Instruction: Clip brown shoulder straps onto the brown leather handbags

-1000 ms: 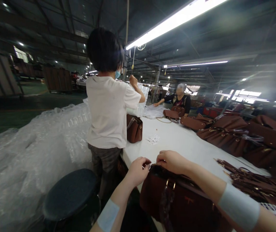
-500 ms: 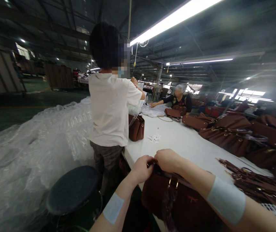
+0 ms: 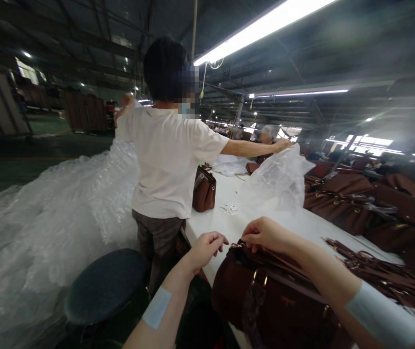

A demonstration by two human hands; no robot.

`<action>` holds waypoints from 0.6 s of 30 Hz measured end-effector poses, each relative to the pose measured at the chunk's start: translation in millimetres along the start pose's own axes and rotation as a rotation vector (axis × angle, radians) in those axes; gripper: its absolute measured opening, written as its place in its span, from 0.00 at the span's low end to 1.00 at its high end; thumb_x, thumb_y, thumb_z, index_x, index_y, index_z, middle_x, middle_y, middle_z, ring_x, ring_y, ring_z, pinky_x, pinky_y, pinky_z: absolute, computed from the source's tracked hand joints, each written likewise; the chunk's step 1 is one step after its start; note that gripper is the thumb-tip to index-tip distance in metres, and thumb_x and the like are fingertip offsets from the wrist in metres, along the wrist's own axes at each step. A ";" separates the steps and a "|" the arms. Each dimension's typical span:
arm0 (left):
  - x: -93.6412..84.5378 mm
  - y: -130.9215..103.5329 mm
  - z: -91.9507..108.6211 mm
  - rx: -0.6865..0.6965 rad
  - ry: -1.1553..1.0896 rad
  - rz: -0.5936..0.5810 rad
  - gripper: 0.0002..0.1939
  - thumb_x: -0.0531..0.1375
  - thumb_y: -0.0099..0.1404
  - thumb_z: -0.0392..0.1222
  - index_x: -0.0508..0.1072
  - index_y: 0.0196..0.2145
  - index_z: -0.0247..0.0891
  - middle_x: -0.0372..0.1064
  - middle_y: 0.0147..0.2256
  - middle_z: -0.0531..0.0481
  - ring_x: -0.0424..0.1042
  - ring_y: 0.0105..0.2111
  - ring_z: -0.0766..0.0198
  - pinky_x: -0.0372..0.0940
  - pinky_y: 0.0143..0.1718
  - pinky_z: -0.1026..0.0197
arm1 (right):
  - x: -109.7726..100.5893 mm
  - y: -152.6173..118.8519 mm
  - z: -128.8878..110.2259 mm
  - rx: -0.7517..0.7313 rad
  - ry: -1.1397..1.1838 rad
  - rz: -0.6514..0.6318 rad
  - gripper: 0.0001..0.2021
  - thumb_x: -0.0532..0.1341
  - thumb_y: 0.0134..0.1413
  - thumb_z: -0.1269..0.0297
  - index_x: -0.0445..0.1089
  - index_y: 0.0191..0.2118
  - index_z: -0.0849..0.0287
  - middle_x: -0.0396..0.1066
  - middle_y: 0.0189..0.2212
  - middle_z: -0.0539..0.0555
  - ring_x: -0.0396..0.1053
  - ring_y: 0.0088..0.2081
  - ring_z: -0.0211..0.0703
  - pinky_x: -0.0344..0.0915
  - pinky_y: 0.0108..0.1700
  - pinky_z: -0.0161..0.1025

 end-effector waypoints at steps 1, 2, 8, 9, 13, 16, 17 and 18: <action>2.7 -2.1 2.9 -0.006 -0.168 -0.010 0.14 0.57 0.60 0.47 0.74 0.31 0.32 0.69 0.27 0.48 0.64 0.25 0.68 0.57 0.27 0.66 | -1.3 -3.5 4.1 -0.002 0.123 -0.031 0.09 0.61 0.50 0.62 0.75 0.35 0.60 0.77 0.27 0.54 0.73 0.28 0.42 0.64 0.27 0.35; 6.6 -3.9 6.2 -0.007 -0.329 -0.027 0.14 0.58 0.60 0.48 0.73 0.30 0.32 0.71 0.30 0.47 0.66 0.27 0.68 0.59 0.28 0.66 | -1.2 -6.7 8.0 -0.011 0.220 -0.046 0.11 0.63 0.48 0.61 0.75 0.37 0.60 0.78 0.29 0.54 0.73 0.29 0.42 0.66 0.28 0.35; 33.8 -4.2 19.0 0.005 -0.572 0.035 0.20 0.64 0.58 0.55 0.72 0.30 0.32 0.73 0.31 0.46 0.71 0.31 0.65 0.67 0.38 0.61 | 14.0 -19.7 26.1 -0.003 0.379 0.090 0.16 0.61 0.50 0.55 0.74 0.41 0.61 0.78 0.33 0.55 0.74 0.31 0.40 0.68 0.31 0.35; 36.3 -3.0 19.6 0.011 -0.531 0.063 0.20 0.65 0.57 0.55 0.72 0.31 0.32 0.73 0.30 0.46 0.72 0.31 0.65 0.67 0.39 0.61 | 15.9 -22.1 27.2 -0.010 0.358 0.114 0.16 0.60 0.52 0.55 0.75 0.40 0.61 0.78 0.33 0.55 0.74 0.31 0.40 0.68 0.30 0.35; 40.1 0.3 20.2 0.034 -0.450 0.101 0.21 0.70 0.51 0.52 0.70 0.32 0.34 0.75 0.28 0.48 0.74 0.29 0.64 0.69 0.37 0.61 | 18.5 -35.3 24.0 -0.097 0.228 0.131 0.14 0.57 0.56 0.58 0.76 0.40 0.58 0.78 0.32 0.53 0.72 0.31 0.40 0.67 0.32 0.35; 40.7 -0.2 19.5 0.018 -0.411 0.062 0.21 0.70 0.50 0.53 0.70 0.33 0.35 0.76 0.28 0.47 0.75 0.28 0.63 0.69 0.34 0.61 | 16.8 -45.0 17.7 -0.151 0.056 0.146 0.12 0.57 0.57 0.60 0.77 0.38 0.56 0.77 0.29 0.51 0.71 0.30 0.40 0.65 0.32 0.34; 40.9 -0.8 19.3 0.010 -0.382 0.041 0.21 0.69 0.51 0.53 0.71 0.33 0.34 0.76 0.28 0.47 0.74 0.27 0.64 0.68 0.33 0.62 | 16.1 -47.2 15.7 -0.163 -0.002 0.156 0.12 0.57 0.57 0.60 0.78 0.38 0.56 0.77 0.28 0.50 0.70 0.30 0.40 0.64 0.31 0.34; 41.1 -1.5 19.1 0.006 -0.345 0.018 0.20 0.69 0.52 0.53 0.72 0.32 0.34 0.75 0.27 0.47 0.73 0.26 0.65 0.67 0.32 0.63 | 15.4 -48.7 13.9 -0.179 -0.050 0.166 0.12 0.58 0.57 0.60 0.78 0.37 0.55 0.76 0.28 0.50 0.70 0.29 0.40 0.63 0.31 0.34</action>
Point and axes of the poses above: each hand's wrist, its own y-axis towards the middle knuckle, its own x-axis out of the palm, z = x × y, the point moved 2 cm from there along y, towards the middle knuckle
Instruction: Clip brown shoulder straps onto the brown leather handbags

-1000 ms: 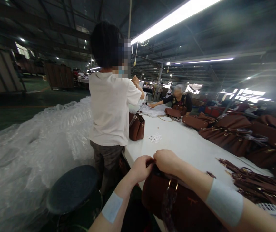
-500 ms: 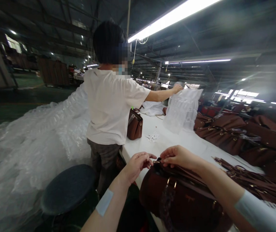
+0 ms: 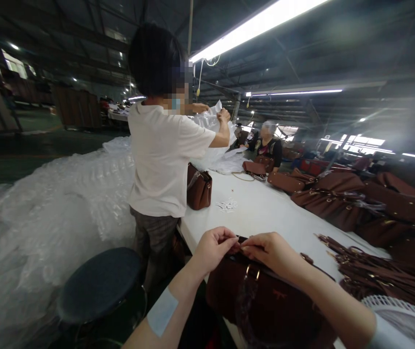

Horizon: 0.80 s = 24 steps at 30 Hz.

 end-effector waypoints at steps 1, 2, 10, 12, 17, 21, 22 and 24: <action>0.2 -0.7 -0.1 -0.004 0.041 -0.024 0.20 0.68 0.52 0.54 0.72 0.31 0.33 0.74 0.27 0.48 0.72 0.25 0.66 0.67 0.31 0.63 | -0.8 -0.5 -1.6 -0.023 -0.036 0.009 0.12 0.58 0.57 0.60 0.78 0.37 0.55 0.77 0.28 0.50 0.70 0.29 0.40 0.62 0.32 0.34; 0.4 -1.3 -0.1 -0.003 0.081 -0.046 0.19 0.67 0.53 0.54 0.73 0.30 0.33 0.73 0.26 0.49 0.71 0.24 0.67 0.66 0.29 0.64 | -1.4 -0.6 -2.8 -0.046 -0.057 0.017 0.12 0.58 0.57 0.60 0.78 0.37 0.54 0.77 0.29 0.50 0.70 0.30 0.40 0.62 0.33 0.34; 3.4 0.2 -0.2 0.043 0.259 -0.070 0.17 0.63 0.58 0.53 0.72 0.29 0.34 0.65 0.21 0.54 0.63 0.21 0.70 0.59 0.24 0.67 | -0.8 1.3 -3.3 -0.096 -0.094 0.025 0.12 0.57 0.59 0.59 0.79 0.37 0.54 0.77 0.31 0.51 0.70 0.31 0.41 0.62 0.34 0.34; 4.9 0.5 -0.7 0.051 0.273 -0.063 0.17 0.62 0.59 0.53 0.71 0.29 0.34 0.64 0.21 0.55 0.61 0.20 0.71 0.58 0.23 0.67 | -0.2 1.9 -2.7 -0.106 -0.108 0.028 0.12 0.57 0.59 0.58 0.79 0.37 0.53 0.77 0.30 0.51 0.70 0.31 0.41 0.61 0.34 0.34; 7.9 -1.7 -2.5 0.054 0.333 -0.017 0.13 0.59 0.61 0.49 0.71 0.31 0.35 0.65 0.21 0.54 0.62 0.19 0.69 0.58 0.22 0.66 | 1.4 3.6 -0.7 -0.107 -0.176 0.034 0.13 0.57 0.60 0.58 0.78 0.35 0.53 0.77 0.30 0.51 0.70 0.31 0.41 0.61 0.34 0.34; 9.8 -2.9 0.2 0.119 0.488 0.012 0.11 0.57 0.62 0.47 0.73 0.30 0.36 0.66 0.21 0.53 0.64 0.21 0.68 0.58 0.24 0.65 | 1.3 4.7 -1.0 -0.071 -0.296 0.081 0.12 0.57 0.60 0.59 0.78 0.33 0.53 0.77 0.30 0.51 0.70 0.32 0.42 0.59 0.34 0.35; 10.2 -2.7 1.2 0.136 0.522 0.015 0.11 0.57 0.63 0.46 0.73 0.29 0.36 0.67 0.22 0.53 0.64 0.21 0.67 0.58 0.24 0.65 | 1.1 5.0 -1.1 -0.062 -0.314 0.087 0.12 0.57 0.60 0.59 0.78 0.33 0.53 0.77 0.30 0.51 0.70 0.32 0.42 0.58 0.34 0.35; 10.6 -1.9 2.8 0.161 0.570 0.022 0.11 0.57 0.63 0.45 0.73 0.29 0.36 0.67 0.22 0.52 0.64 0.22 0.67 0.58 0.25 0.65 | 0.8 5.7 -1.0 -0.052 -0.325 0.087 0.12 0.58 0.60 0.59 0.77 0.32 0.53 0.77 0.29 0.50 0.70 0.31 0.41 0.57 0.33 0.35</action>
Point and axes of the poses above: each hand's wrist, its own y-axis towards the middle knuckle, its own x-axis out of the palm, z = x × y, the point moved 2 cm from there along y, towards the middle knuckle
